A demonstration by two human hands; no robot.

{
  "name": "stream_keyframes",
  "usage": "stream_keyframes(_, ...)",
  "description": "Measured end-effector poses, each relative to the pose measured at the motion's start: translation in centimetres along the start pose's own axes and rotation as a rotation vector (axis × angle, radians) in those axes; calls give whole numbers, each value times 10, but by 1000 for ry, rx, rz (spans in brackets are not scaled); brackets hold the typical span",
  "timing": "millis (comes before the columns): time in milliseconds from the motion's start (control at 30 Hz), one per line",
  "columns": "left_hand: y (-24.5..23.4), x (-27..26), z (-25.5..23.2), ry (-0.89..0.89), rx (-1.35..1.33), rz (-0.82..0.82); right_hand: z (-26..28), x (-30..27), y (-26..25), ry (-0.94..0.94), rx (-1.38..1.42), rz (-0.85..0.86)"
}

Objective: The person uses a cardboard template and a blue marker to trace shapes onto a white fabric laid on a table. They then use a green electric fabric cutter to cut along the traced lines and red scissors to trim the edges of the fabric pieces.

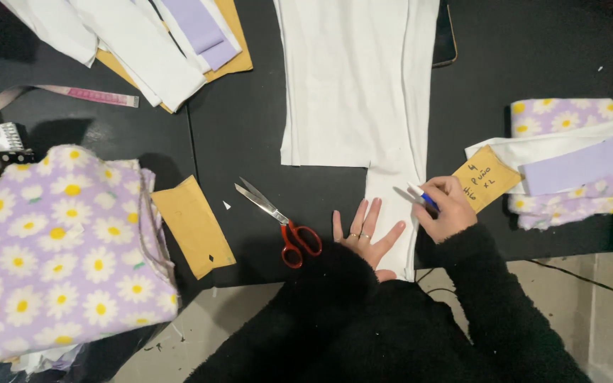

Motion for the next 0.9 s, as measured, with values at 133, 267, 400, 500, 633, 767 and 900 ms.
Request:
stream_keyframes(133, -10, -17, -6, 35, -7, 89, -17, -17, 14, 3, -201, 147)
stream_keyframes(267, -50, -60, 14, -134, 39, 41, -36, -48, 48, 56, -335, 488)
stream_keyframes(400, -109, -140, 67, -331, 433, -396, -39, -77, 51, 239, -358, 694)
stream_keyframes(500, -115, -190, 124, -463, 589, -509, -68, -100, 70, 144, -448, 820)
stream_keyframes(633, -131, -207, 146, -532, 215, -465, -59, -101, 61, 77, -418, 673)
stream_keyframes(767, -155, -210, 153, -640, -5, -744, -34, -97, 38, 68, -288, 558)
stream_keyframes(900, -150, -211, 167, -477, -143, -1005, -27, -95, 29, 88, -301, 465)
Point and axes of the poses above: each hand's wrist, its own x-axis towards the middle knuckle, its own y-axis out of the palm, z = x × y, the point moved 7 cm from there along x, towards the middle knuckle, and after that the axes turned 11 degrees about -x, right-handed, at the moved point
